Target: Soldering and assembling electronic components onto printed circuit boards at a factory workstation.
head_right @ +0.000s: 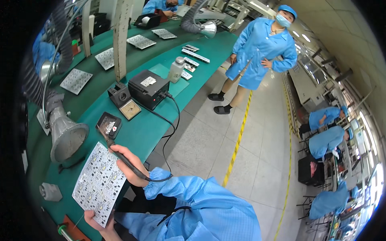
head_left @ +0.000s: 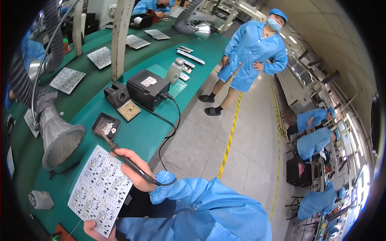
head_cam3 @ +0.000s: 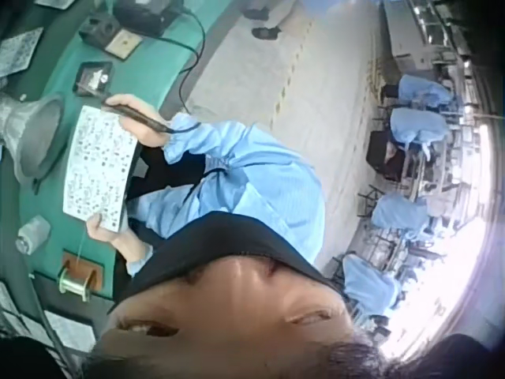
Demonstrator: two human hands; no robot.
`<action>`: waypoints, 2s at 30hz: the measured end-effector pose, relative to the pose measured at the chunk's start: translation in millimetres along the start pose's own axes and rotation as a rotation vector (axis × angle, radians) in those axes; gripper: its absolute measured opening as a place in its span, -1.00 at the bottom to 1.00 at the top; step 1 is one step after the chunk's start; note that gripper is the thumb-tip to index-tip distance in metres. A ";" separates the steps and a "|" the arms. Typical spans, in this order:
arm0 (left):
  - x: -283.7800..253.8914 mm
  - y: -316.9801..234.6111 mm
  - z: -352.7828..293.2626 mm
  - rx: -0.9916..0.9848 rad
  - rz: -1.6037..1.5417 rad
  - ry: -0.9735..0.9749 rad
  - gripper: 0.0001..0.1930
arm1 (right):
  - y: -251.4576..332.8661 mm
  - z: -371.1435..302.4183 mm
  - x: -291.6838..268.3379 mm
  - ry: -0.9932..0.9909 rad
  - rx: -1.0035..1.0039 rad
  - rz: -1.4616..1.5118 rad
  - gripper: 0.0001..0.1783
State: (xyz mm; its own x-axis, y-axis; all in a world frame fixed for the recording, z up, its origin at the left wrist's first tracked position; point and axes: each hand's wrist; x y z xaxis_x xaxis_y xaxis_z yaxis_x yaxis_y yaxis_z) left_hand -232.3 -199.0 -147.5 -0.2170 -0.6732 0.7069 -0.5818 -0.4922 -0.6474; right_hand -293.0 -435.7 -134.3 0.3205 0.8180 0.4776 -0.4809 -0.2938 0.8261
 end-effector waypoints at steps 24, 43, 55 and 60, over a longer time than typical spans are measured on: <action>11.5 -19.3 -1.1 0.014 0.262 0.097 -0.23 | 30.2 -28.7 8.1 0.037 -0.189 -0.076 -0.59; 18.0 -17.8 -37.1 0.087 0.104 0.088 -0.31 | 46.5 -42.6 19.0 -0.135 -0.196 -0.251 -0.65; 35.5 -24.1 -39.6 0.254 -0.114 0.150 -0.33 | 10.6 -10.9 29.4 0.005 0.014 -0.096 -0.57; 26.0 -16.4 -18.9 0.108 -0.200 0.342 -0.07 | -2.6 -8.6 20.3 -0.134 0.011 0.051 -0.52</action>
State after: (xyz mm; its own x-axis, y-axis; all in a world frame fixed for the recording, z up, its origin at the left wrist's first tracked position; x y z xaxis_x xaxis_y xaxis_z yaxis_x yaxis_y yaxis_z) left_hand -243.2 -198.0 -113.1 -0.3660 -0.3451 0.8643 -0.5575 -0.6623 -0.5005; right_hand -292.3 -414.1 -129.3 0.4020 0.7289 0.5542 -0.4906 -0.3396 0.8025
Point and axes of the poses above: each hand's wrist, its own z-axis towards the middle knuckle, its own x-axis out of the palm, y = z × x, and after that the axes turned 10 degrees about z, right-handed
